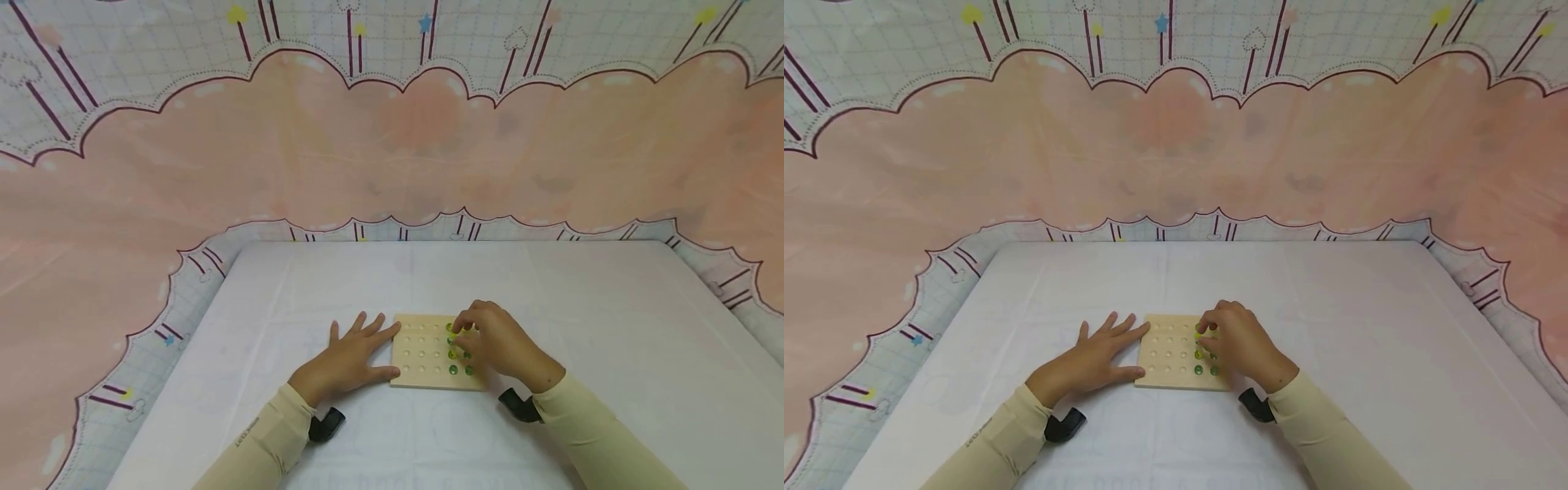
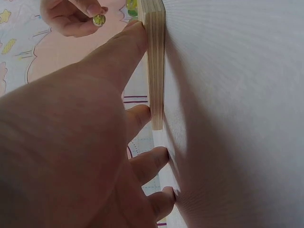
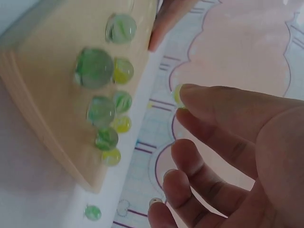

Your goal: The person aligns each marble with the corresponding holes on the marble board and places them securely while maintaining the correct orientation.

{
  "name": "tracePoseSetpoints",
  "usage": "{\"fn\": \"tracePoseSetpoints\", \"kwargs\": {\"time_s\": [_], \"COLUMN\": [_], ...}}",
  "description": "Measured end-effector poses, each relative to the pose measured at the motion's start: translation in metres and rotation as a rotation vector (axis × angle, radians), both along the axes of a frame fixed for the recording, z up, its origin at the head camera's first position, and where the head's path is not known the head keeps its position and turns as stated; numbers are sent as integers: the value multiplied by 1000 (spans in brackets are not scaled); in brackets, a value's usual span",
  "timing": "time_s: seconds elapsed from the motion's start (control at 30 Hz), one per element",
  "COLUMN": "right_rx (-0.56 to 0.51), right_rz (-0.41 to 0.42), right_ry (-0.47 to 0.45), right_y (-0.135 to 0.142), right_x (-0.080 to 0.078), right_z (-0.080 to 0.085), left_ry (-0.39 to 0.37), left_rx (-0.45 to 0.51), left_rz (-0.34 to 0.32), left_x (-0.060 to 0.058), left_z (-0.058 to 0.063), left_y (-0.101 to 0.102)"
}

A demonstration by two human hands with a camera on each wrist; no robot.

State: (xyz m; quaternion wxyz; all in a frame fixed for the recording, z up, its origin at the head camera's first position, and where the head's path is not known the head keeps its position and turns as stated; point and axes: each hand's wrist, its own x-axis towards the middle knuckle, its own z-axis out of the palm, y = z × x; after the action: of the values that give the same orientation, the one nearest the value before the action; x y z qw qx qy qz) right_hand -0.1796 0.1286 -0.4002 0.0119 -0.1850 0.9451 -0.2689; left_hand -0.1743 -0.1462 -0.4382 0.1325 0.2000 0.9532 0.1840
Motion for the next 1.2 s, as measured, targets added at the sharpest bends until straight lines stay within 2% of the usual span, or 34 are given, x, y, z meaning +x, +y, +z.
{"fn": "tracePoseSetpoints", "kwargs": {"time_s": [0.4, 0.93, 1.2], "right_rx": [12, 81, 69], "right_rz": [64, 161, 191], "right_ry": [-37, 72, 55], "right_y": [-12, -18, -19], "right_x": [8, 15, 17], "right_z": [-4, -15, -15], "left_ry": [-9, -8, -9], "left_rx": [0, -3, -15], "left_rz": [3, -12, -5], "left_x": [-1, -1, -3], "left_z": [-1, 1, 0], "left_y": [0, 1, 1]}}
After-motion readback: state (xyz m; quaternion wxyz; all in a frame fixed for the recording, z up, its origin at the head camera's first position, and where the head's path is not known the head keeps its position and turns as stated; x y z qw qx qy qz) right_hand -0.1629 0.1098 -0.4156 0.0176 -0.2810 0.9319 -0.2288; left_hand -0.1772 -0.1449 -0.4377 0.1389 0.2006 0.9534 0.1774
